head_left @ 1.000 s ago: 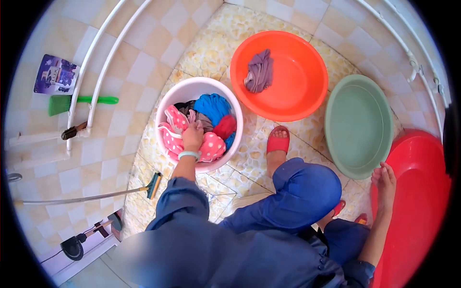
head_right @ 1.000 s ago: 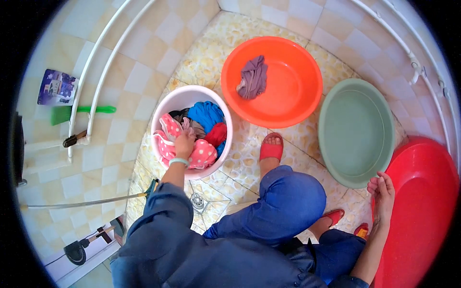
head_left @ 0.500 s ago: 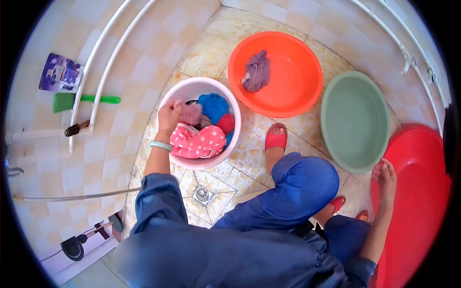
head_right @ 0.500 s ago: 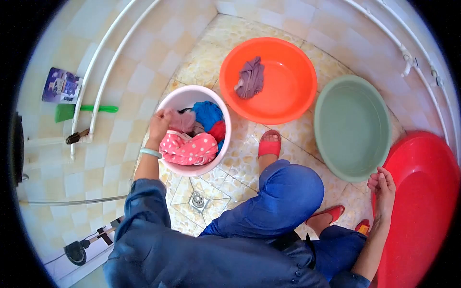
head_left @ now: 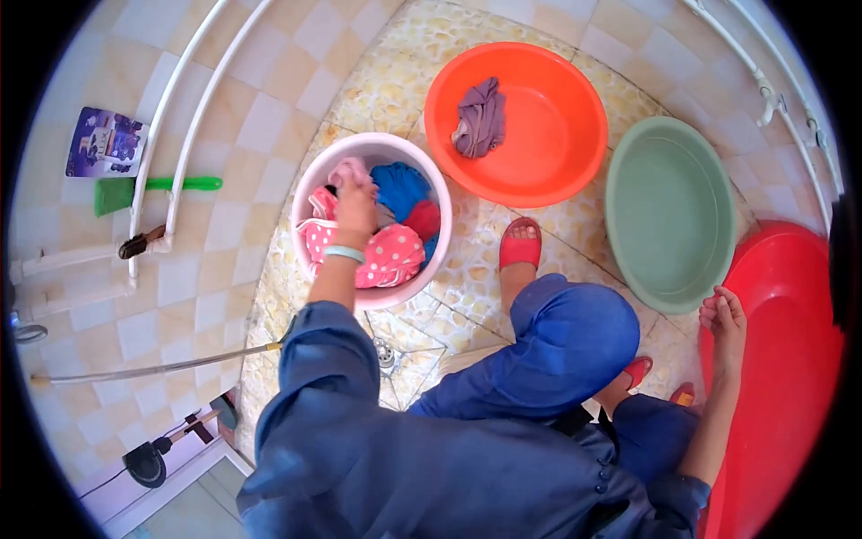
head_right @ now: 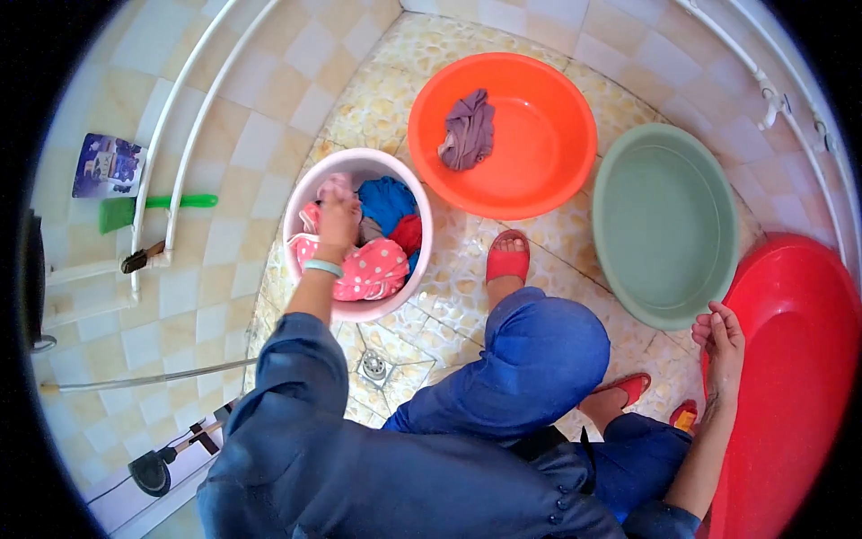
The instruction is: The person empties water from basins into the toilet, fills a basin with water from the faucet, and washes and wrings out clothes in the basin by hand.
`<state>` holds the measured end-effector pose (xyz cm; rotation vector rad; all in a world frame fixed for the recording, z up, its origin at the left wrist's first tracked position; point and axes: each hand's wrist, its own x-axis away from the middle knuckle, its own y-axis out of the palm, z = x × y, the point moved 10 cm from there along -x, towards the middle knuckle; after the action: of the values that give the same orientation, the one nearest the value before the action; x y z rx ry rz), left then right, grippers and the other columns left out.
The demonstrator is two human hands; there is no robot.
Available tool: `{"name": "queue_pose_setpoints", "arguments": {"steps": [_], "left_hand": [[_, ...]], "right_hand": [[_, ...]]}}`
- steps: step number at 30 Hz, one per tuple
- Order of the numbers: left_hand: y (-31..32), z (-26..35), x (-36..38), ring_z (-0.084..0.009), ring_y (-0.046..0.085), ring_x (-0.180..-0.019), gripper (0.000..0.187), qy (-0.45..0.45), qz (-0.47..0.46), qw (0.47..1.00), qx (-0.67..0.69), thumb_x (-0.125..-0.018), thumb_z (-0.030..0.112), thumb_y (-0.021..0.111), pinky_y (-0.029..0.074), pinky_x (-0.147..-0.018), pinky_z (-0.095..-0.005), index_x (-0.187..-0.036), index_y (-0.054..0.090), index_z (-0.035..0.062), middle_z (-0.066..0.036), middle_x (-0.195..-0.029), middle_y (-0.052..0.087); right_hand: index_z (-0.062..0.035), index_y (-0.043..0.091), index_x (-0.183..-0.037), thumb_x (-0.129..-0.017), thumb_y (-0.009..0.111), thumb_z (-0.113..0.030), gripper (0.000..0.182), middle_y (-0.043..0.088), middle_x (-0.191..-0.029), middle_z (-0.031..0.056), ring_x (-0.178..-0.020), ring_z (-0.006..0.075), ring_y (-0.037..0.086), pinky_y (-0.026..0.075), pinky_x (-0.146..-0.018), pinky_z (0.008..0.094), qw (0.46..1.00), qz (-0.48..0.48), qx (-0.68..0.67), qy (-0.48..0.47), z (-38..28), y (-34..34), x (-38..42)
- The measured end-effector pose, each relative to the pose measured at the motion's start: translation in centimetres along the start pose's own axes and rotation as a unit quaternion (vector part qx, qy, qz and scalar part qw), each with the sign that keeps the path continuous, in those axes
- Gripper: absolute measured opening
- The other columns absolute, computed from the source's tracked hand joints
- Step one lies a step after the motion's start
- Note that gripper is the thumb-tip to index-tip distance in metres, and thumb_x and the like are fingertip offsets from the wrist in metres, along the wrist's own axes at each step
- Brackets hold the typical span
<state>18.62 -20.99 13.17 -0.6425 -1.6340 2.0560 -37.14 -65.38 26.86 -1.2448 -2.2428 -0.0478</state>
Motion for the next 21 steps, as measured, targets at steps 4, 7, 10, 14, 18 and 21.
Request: {"name": "queue_pose_setpoints", "arguments": {"steps": [4,7,10,14,18,21], "left_hand": [[9.0,6.7,3.4,-0.0392,0.052,-0.111,0.030,0.024,-0.282,0.953,-0.104,-0.078,0.012,0.056,0.039,-0.098,-0.0473,-0.104,0.066,0.0006,-0.020,-0.114,0.060],[9.9,5.7,4.1,-0.0419,0.038,-0.127,0.048,-0.146,-0.214,0.966,-0.020,-0.074,0.026,0.068,0.038,-0.103,-0.0466,-0.114,0.059,0.0021,-0.023,-0.135,0.040],[9.4,6.9,3.7,-0.0395,0.039,-0.127,0.054,-0.134,-0.228,0.959,-0.105,-0.075,0.027,0.069,0.043,-0.098,-0.0470,-0.122,0.054,0.0052,-0.019,-0.141,0.032],[11.9,6.5,3.6,-0.0389,0.045,-0.120,0.048,-0.098,-0.186,0.972,-0.105,-0.075,0.022,0.068,0.045,-0.094,-0.0471,-0.119,0.056,0.0054,-0.020,-0.135,0.039],[8.0,5.0,4.0,-0.0370,0.058,-0.101,0.044,-0.144,-0.095,0.985,0.019,-0.072,0.013,0.067,0.047,-0.090,-0.0401,-0.114,0.059,0.0025,-0.021,-0.109,0.060],[6.7,-1.9,5.1,-0.0294,0.063,-0.079,0.040,-0.173,0.031,0.961,0.212,-0.073,0.009,0.067,0.051,-0.075,-0.0359,-0.111,0.061,0.0023,-0.016,-0.092,0.066]], "right_hand": [[-0.0065,0.056,-0.119,-0.099,0.048,-0.020,0.026,0.063,-0.091,0.0016,-0.078,0.0084,0.059,0.048,-0.072,0.0235,1.000,0.001,-0.003,0.003,0.2,0.2,-0.1],[-0.0064,0.056,-0.118,-0.099,0.048,-0.020,0.025,0.063,-0.090,0.0016,-0.078,0.0083,0.059,0.048,-0.072,0.0235,1.000,0.003,0.001,0.001,0.4,0.1,0.0],[-0.0060,0.056,-0.118,-0.099,0.048,-0.020,0.025,0.063,-0.090,0.0018,-0.078,0.0085,0.059,0.049,-0.071,0.0236,1.000,-0.011,0.003,-0.003,0.9,0.2,-0.3],[-0.0055,0.056,-0.117,-0.098,0.049,-0.020,0.025,0.062,-0.090,0.0023,-0.078,0.0091,0.059,0.049,-0.070,0.0240,1.000,-0.009,0.004,0.004,0.7,0.6,-0.2],[-0.0052,0.056,-0.116,-0.097,0.050,-0.020,0.025,0.062,-0.091,0.0027,-0.078,0.0099,0.059,0.049,-0.071,0.0242,1.000,-0.019,-0.019,-0.015,0.4,0.6,0.0],[-0.0051,0.056,-0.116,-0.097,0.050,-0.019,0.024,0.061,-0.090,0.0027,-0.077,0.0106,0.059,0.050,-0.071,0.0246,0.999,-0.013,-0.017,-0.034,-1.0,0.6,1.0]]}}
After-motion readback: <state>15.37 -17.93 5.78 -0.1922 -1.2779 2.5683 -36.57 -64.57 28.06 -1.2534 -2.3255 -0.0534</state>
